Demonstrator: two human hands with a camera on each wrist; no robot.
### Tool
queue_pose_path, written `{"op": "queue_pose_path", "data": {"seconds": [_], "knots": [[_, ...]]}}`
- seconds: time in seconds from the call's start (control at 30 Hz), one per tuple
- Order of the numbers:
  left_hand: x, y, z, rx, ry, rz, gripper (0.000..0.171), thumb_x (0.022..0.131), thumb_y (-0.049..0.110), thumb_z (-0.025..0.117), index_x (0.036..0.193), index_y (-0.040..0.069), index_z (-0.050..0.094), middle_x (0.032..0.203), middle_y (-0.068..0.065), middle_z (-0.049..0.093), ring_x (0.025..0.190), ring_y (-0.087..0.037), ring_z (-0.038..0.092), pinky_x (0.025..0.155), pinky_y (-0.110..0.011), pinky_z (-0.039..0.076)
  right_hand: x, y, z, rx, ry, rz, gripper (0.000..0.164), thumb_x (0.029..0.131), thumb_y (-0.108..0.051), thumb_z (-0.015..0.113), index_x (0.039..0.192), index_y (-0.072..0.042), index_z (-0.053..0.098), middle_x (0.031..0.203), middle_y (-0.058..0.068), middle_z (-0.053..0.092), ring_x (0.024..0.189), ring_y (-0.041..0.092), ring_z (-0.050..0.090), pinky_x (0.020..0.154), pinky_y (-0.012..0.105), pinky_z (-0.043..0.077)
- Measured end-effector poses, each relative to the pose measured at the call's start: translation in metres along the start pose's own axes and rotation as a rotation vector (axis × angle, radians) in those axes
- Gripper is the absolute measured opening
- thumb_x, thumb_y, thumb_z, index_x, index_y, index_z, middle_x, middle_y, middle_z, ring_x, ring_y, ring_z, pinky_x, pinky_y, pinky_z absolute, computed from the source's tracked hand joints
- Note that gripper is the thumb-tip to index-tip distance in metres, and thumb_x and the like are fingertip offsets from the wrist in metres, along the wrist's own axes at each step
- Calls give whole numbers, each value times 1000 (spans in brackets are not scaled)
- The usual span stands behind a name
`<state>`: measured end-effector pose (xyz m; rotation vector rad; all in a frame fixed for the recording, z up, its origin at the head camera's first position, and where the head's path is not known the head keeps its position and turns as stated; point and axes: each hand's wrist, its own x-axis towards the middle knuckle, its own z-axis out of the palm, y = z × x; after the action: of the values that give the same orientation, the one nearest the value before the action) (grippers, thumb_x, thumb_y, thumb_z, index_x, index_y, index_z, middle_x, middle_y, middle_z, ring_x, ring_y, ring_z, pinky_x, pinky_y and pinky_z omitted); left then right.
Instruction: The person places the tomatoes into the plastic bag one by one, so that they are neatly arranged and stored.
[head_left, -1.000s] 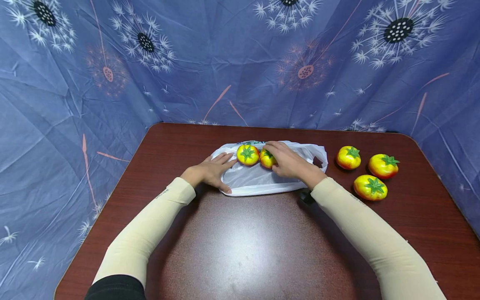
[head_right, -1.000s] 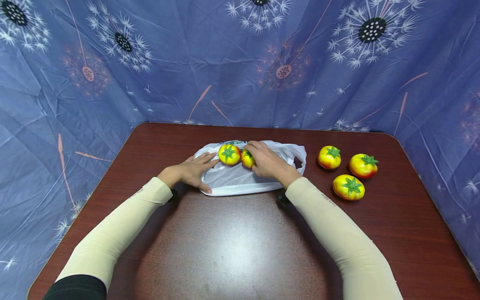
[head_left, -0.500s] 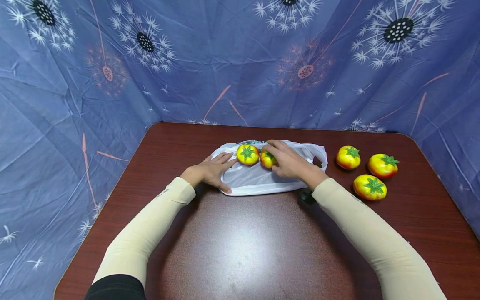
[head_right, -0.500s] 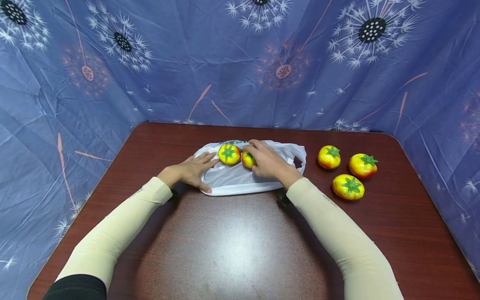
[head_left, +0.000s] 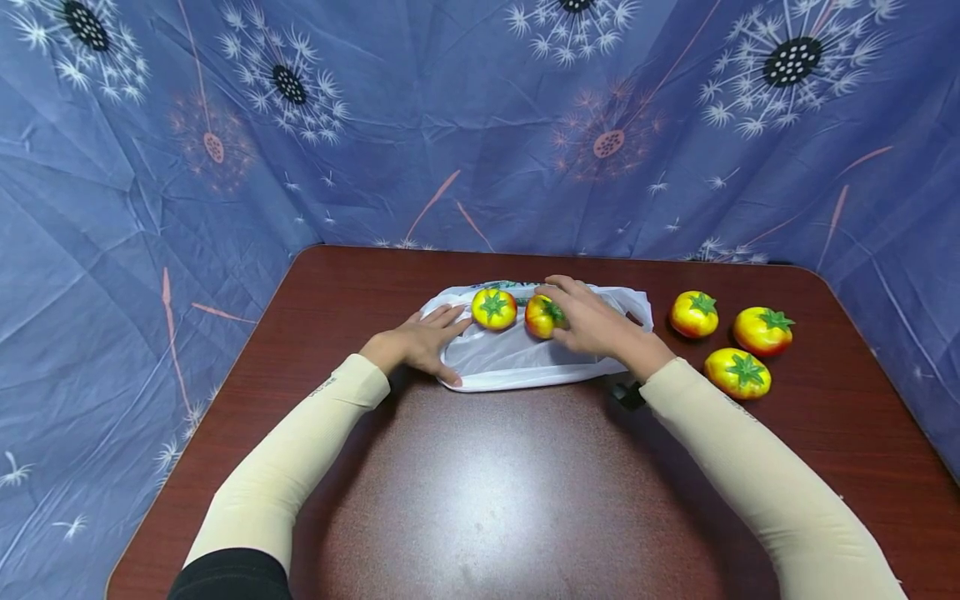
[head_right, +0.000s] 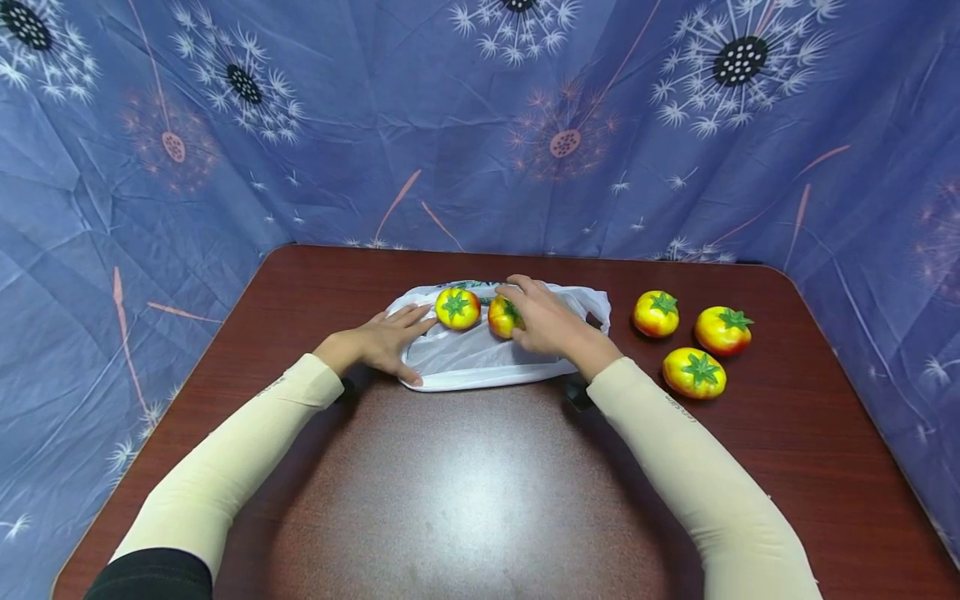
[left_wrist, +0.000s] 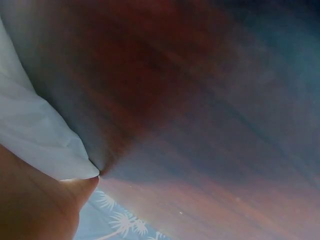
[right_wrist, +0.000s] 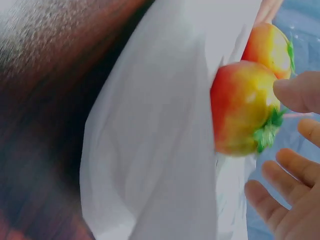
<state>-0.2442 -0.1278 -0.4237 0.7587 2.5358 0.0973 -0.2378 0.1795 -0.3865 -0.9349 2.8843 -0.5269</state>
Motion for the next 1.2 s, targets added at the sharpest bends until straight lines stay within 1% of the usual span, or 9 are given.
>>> {"op": "queue_pose_path", "data": {"seconds": [0.13, 0.27, 0.37, 0.43, 0.57, 0.73, 0.83, 1.03, 1.2], "knots": [[0, 0, -1, 1, 5, 4, 115, 75, 69, 71, 161, 27, 8, 170, -3, -6, 158, -27, -5, 125, -58, 3, -7, 1, -7, 12, -1, 32, 66, 86, -15, 73, 146, -9, 46, 155, 21, 36, 139, 42, 38, 111, 60, 39], [0, 0, -1, 8, 11, 13, 114, 75, 69, 71, 161, 26, 10, 170, -3, -5, 158, -27, -4, 125, -58, 4, -19, 2, -16, 27, -26, 60, 65, 89, -16, 70, 148, -8, 44, 156, 21, 33, 140, 43, 36, 111, 62, 38], [0, 0, -1, 11, 13, 16, 114, 75, 69, 71, 161, 26, 10, 170, -4, -5, 158, -28, -4, 125, -58, 3, -29, 4, -23, 26, -37, 67, 63, 90, -16, 68, 148, -7, 44, 157, 22, 32, 141, 44, 35, 111, 63, 36], [0, 0, -1, 11, 13, 15, 114, 75, 69, 71, 161, 26, 10, 170, -4, -5, 158, -27, -4, 125, -58, 3, -37, 6, -27, 16, -29, 62, 60, 91, -17, 68, 146, -7, 46, 156, 23, 33, 141, 45, 36, 111, 64, 36], [1, -1, -1, 6, 9, 12, 114, 75, 68, 71, 161, 26, 10, 170, -3, -5, 158, -27, -4, 125, -59, 5, -51, 10, -35, -6, -3, 62, 57, 91, -17, 68, 144, -6, 49, 154, 23, 36, 140, 45, 37, 112, 66, 33], [1, -1, -1, 4, -3, 5, 114, 75, 69, 71, 161, 27, 8, 170, -2, -6, 158, -26, -5, 125, -58, 4, -73, 18, -44, -13, 35, 93, 57, 90, -16, 70, 143, -7, 51, 153, 23, 38, 138, 44, 38, 110, 64, 36], [0, 0, -2, -1, -2, 0, 114, 75, 68, 71, 161, 27, 8, 170, -2, -6, 158, -26, -5, 125, -58, 4, -87, 23, -51, -24, 49, 102, 57, 89, -15, 71, 142, -6, 51, 151, 24, 39, 136, 45, 39, 107, 66, 37], [0, 0, -1, -6, -11, 0, 113, 76, 68, 71, 161, 27, 8, 170, -2, -7, 158, -25, -6, 125, -59, 5, -114, 35, -65, -38, 138, 100, 57, 87, -14, 74, 140, -4, 53, 148, 26, 42, 134, 48, 39, 104, 69, 35], [1, 0, 0, -5, -7, -4, 114, 76, 68, 71, 161, 28, 8, 170, -1, -7, 158, -24, -6, 125, -58, 5, -127, 46, -74, -37, 180, 112, 57, 86, -13, 75, 138, -4, 54, 147, 27, 42, 133, 50, 38, 103, 69, 33]]}}
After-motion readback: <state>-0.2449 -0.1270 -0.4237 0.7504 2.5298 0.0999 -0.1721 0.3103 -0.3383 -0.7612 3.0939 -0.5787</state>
